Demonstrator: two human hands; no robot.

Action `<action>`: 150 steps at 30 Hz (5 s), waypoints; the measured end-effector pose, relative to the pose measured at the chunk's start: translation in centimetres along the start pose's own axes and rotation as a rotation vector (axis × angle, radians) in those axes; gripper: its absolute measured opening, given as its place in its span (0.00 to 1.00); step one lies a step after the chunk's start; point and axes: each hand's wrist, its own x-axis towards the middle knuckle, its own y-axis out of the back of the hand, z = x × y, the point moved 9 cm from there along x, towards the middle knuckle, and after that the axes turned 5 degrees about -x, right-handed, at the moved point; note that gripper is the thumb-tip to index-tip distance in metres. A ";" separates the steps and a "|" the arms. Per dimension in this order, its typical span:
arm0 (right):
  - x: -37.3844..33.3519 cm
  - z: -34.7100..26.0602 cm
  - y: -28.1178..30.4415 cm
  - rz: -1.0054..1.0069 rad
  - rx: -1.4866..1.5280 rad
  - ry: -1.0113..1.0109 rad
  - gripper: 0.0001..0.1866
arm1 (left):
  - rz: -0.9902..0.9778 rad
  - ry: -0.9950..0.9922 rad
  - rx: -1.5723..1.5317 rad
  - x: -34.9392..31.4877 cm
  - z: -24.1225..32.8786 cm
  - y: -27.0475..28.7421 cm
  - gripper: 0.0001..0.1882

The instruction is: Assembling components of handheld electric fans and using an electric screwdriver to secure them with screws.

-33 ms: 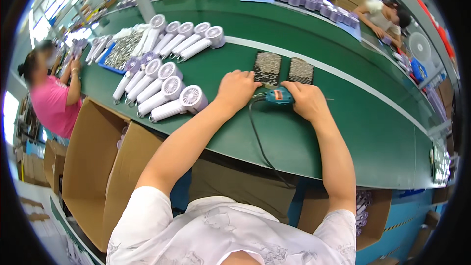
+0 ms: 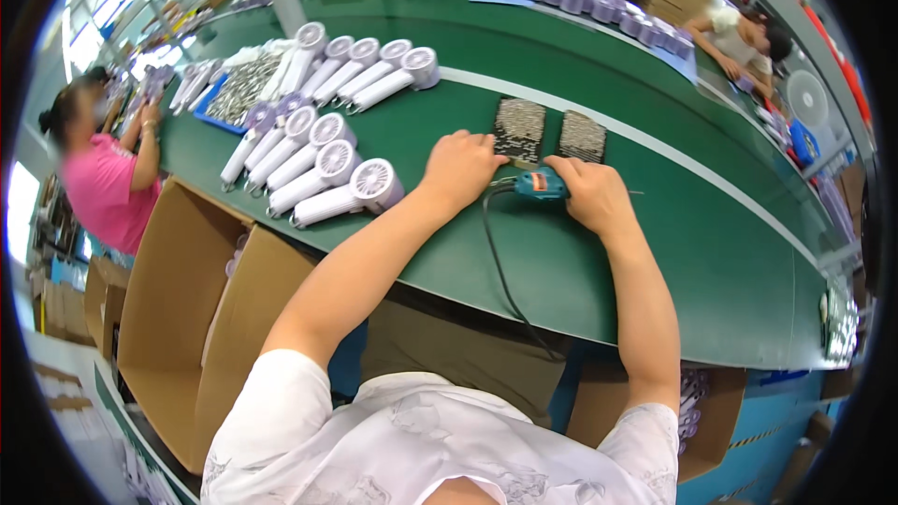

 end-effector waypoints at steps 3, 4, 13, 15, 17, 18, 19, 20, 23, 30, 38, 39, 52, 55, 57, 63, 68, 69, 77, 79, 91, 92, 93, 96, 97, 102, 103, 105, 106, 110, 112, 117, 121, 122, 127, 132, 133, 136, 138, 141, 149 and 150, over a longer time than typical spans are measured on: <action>0.1 0.0 -0.2 0.004 0.012 0.003 0.24 | 0.002 0.000 0.010 0.0 0.0 -0.2 0.17; 0.3 0.0 -0.5 -0.005 0.016 0.007 0.25 | -0.010 0.002 0.023 -0.1 0.0 -0.1 0.17; -0.4 -0.2 2.7 0.047 0.007 -0.003 0.39 | 0.348 -0.110 -0.177 -8.9 4.2 13.7 0.14; -0.8 -0.2 4.7 0.192 -0.021 0.006 0.38 | 0.399 -0.037 -0.029 -12.4 2.0 17.0 0.14; -1.5 0.0 6.5 0.342 -0.005 0.049 0.35 | 0.354 0.072 0.134 -14.9 -1.3 18.9 0.17; -2.0 -0.6 7.9 0.479 0.013 0.090 0.32 | 0.291 0.105 0.167 -15.5 -2.8 19.0 0.19; -2.2 -1.0 9.4 0.571 0.043 0.086 0.26 | 0.230 0.138 0.200 -16.0 -4.2 18.8 0.21; -2.8 -0.6 9.9 0.602 0.095 0.041 0.25 | 0.177 0.145 0.185 -16.3 -5.3 18.3 0.24; -6.1 2.5 9.7 0.684 0.321 -0.100 0.25 | 0.053 0.074 0.198 -15.5 -6.2 16.7 0.23; -6.1 1.3 10.0 0.725 0.348 -0.072 0.22 | 0.008 -0.039 0.217 -15.0 -5.9 16.2 0.18; -3.8 -5.0 12.2 0.701 0.266 0.059 0.22 | 0.083 0.696 -1.273 -10.4 -2.6 11.9 0.16; -3.7 -5.7 12.0 0.689 0.289 0.088 0.24 | 0.117 0.699 -1.434 -9.2 -1.6 11.0 0.18; -3.9 -8.5 10.7 0.675 0.019 0.142 0.19 | 0.401 0.796 -1.758 -4.0 5.9 5.6 0.14; -3.9 -8.3 10.6 0.683 -0.006 0.115 0.20 | 0.470 0.767 -1.805 -3.8 5.8 5.3 0.15; -3.9 -7.9 10.8 0.701 0.020 0.084 0.20 | 0.492 0.737 -1.809 -3.5 5.8 5.5 0.15; -3.8 -6.4 10.7 0.639 0.163 0.048 0.22 | 0.434 0.775 -1.816 -3.4 6.1 4.7 0.20; -3.7 -5.0 11.3 0.641 0.460 -0.163 0.26 | 0.127 0.234 -1.967 -2.4 8.3 5.8 0.24; -4.0 -4.4 10.9 0.657 0.542 -0.205 0.26 | 0.051 0.206 -1.967 -2.1 8.7 5.3 0.24; -4.3 -1.8 7.2 0.614 0.768 -0.431 0.24 | -0.041 0.302 -1.805 -0.9 7.6 4.1 0.19; -4.7 -1.0 6.6 0.511 1.004 -0.532 0.23 | -0.037 0.424 -1.826 -0.7 6.2 4.1 0.17; 5.1 5.5 11.7 0.825 1.372 -0.364 0.29 | -0.136 0.798 -1.569 -0.1 -5.1 0.3 0.18; 6.3 5.4 11.3 0.830 1.402 -0.333 0.29 | -0.151 0.812 -1.596 -0.6 -5.2 -0.7 0.18; 7.1 5.2 10.4 0.775 1.305 -0.440 0.33 | -0.165 0.827 -1.624 -1.3 -5.3 -1.6 0.18; 8.5 4.9 8.3 0.778 1.271 -0.543 0.23 | -0.134 0.977 -1.654 -3.8 -5.3 -2.6 0.18; 8.3 5.2 7.4 0.764 1.261 -0.560 0.23 | -0.182 0.976 -1.716 -3.5 -4.8 -2.5 0.18; 8.6 5.8 3.4 0.714 1.254 -0.569 0.12 | -0.214 0.995 -1.685 -3.4 -5.1 -2.3 0.17; 8.4 6.0 2.7 0.728 1.346 -0.566 0.11 | -0.255 1.001 -1.670 -3.6 -5.0 -2.6 0.17; 8.0 6.1 1.7 0.681 1.315 -0.609 0.12 | -0.248 0.990 -1.626 -3.9 -5.0 -2.8 0.18; 7.9 6.1 1.2 0.644 1.286 -0.640 0.12 | -0.235 0.967 -1.574 -3.9 -5.2 -2.8 0.18; 7.4 6.3 0.1 0.626 1.292 -0.683 0.12 | -0.271 0.955 -1.584 -4.0 -5.2 -3.0 0.18; 7.3 6.3 -0.2 0.638 1.304 -0.687 0.12 | -0.301 0.977 -1.589 -4.1 -5.2 -3.1 0.18; 7.2 6.3 -0.2 0.632 1.262 -0.692 0.12 | -0.303 0.981 -1.580 -4.1 -5.0 -3.0 0.16; 7.2 6.5 -0.3 0.628 1.253 -0.710 0.11 | -0.304 0.978 -1.596 -4.0 -4.9 -3.0 0.16; 7.2 6.5 -0.4 0.628 1.252 -0.711 0.11 | -0.304 0.978 -1.596 -4.0 -4.9 -3.0 0.16; 7.3 6.4 -0.6 0.627 1.248 -0.686 0.11 | -0.312 0.973 -1.587 -3.9 -4.9 -2.9 0.16; 7.2 6.1 -0.4 0.632 1.234 -0.661 0.10 | -0.306 0.987 -1.579 -3.8 -4.6 -2.4 0.16; 7.4 5.9 -0.2 0.610 1.216 -0.633 0.08 | -0.307 0.997 -1.587 -3.9 -4.7 -2.4 0.15; 7.8 5.2 -0.4 0.581 1.243 -0.588 0.06 | -0.323 1.004 -1.549 -4.2 -4.9 -2.5 0.15; 7.9 4.6 -0.4 0.536 1.217 -0.611 0.04 | -0.329 1.020 -1.539 -4.2 -4.8 -2.5 0.15; 8.6 3.8 0.1 0.485 1.145 -0.564 0.03 | -0.309 1.023 -1.550 -4.2 -4.8 -2.5 0.15; 8.5 4.5 0.2 0.561 1.126 -0.585 0.06 | -0.306 0.997 -1.543 -4.0 -4.9 -2.5 0.16; 8.4 4.5 0.1 0.560 1.132 -0.584 0.06 | -0.311 0.989 -1.551 -3.9 -4.8 -2.5 0.16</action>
